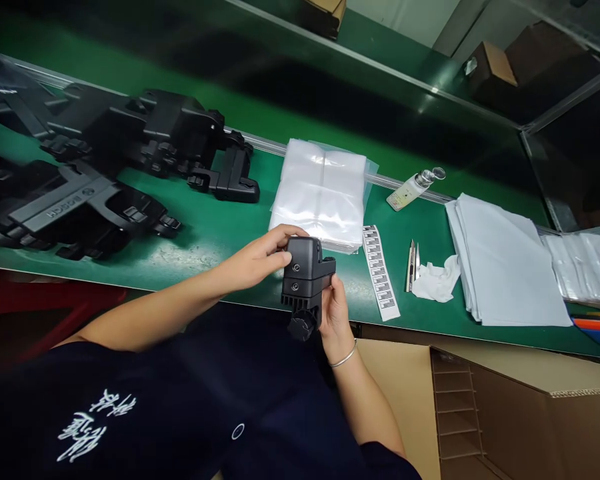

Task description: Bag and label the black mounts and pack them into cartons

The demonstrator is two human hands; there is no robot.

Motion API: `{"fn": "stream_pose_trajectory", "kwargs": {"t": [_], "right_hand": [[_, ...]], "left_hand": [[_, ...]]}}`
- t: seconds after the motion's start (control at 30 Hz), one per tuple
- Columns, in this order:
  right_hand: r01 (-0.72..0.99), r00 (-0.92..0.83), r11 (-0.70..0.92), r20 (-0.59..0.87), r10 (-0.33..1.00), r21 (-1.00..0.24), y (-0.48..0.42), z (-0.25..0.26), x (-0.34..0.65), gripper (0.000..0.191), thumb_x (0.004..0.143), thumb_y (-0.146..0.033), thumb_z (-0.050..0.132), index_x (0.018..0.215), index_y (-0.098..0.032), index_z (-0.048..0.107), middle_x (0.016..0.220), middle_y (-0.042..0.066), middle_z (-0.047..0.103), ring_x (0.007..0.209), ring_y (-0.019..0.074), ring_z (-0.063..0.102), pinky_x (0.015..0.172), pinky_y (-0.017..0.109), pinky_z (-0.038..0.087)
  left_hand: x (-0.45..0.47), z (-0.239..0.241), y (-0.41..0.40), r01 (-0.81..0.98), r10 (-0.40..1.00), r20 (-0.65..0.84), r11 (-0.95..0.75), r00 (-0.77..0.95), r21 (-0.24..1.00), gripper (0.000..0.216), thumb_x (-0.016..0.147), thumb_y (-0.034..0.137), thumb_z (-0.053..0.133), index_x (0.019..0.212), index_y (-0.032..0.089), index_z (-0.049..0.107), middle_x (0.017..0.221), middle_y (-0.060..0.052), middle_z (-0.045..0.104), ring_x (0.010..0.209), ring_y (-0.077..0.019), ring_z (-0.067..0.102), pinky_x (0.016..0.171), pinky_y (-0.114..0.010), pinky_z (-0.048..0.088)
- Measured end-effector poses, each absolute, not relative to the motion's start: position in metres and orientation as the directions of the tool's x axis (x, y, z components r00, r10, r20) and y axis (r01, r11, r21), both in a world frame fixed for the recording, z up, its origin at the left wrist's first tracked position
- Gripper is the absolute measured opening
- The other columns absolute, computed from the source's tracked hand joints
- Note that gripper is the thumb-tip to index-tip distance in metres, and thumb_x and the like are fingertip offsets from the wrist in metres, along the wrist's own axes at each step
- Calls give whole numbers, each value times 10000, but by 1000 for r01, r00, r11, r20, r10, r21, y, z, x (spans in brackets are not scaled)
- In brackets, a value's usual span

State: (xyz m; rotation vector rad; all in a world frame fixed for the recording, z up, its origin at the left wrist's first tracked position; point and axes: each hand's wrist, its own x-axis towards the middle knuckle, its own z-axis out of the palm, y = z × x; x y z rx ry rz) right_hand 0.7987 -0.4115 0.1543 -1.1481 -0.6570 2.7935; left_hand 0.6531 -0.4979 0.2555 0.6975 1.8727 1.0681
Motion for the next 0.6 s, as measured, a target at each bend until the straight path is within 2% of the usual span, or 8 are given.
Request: {"fn": "stream_pose_trajectory", "kwargs": {"t": [0.07,0.13,0.2,0.27,0.33,0.47,0.6], "right_hand": [[123,-728,-899,-654,206,-420,-412,154,799,334,754,-574,647,837,-251,655,833,1,727,835,202,687,814,356,587],[73,-723,-882,-633,275,-465,-412,154,800,337,768,-571,637,872,-251,656,860,7,726,831,193,683,824,354,579],[-22,-706,-821,-573,416,-570,-409,154,805,374,772,-558,650,994,-258,650,932,16,725,870,188,681,846,359,568],[-119,-673,-690,-453,585,-714,-404,153,814,491,734,-539,711,1133,-272,608,1007,28,715,920,192,676,873,374,555],[-159,-666,-544,-317,675,-824,-400,152,825,613,679,-515,780,1203,-278,569,1045,40,701,934,200,674,884,385,546],[-116,-718,-399,-201,666,-910,-397,152,839,649,663,-509,810,1220,-275,573,1088,51,673,916,192,670,884,365,540],[-100,-749,-394,-192,634,-914,-393,159,836,686,661,-504,819,1255,-279,560,1115,46,665,956,188,663,910,346,536]], "left_hand": [[649,257,-497,57,761,-403,497,-508,866,393,885,355,456,1224,184,558,1120,-67,635,1002,-211,587,923,-358,458],[646,260,-501,80,778,-387,485,-495,871,428,916,416,442,1262,191,554,1183,-80,635,1050,-227,592,951,-370,454],[646,265,-510,119,826,-364,452,-431,884,587,900,496,506,1408,208,450,1292,-105,604,1141,-258,581,997,-390,444],[646,269,-523,189,862,-360,444,-357,876,794,841,532,617,1511,228,317,1409,-130,533,1234,-291,545,1034,-400,435],[647,270,-536,275,874,-362,454,-324,848,852,812,512,675,1530,248,299,1485,-130,465,1307,-305,497,1064,-392,426],[646,264,-557,358,909,-272,380,-316,853,729,852,440,652,1502,267,371,1463,-113,498,1309,-285,508,1098,-387,409],[644,262,-562,311,899,-266,379,-349,872,728,818,401,705,1471,273,411,1426,-113,529,1280,-284,534,1101,-397,405]]}}
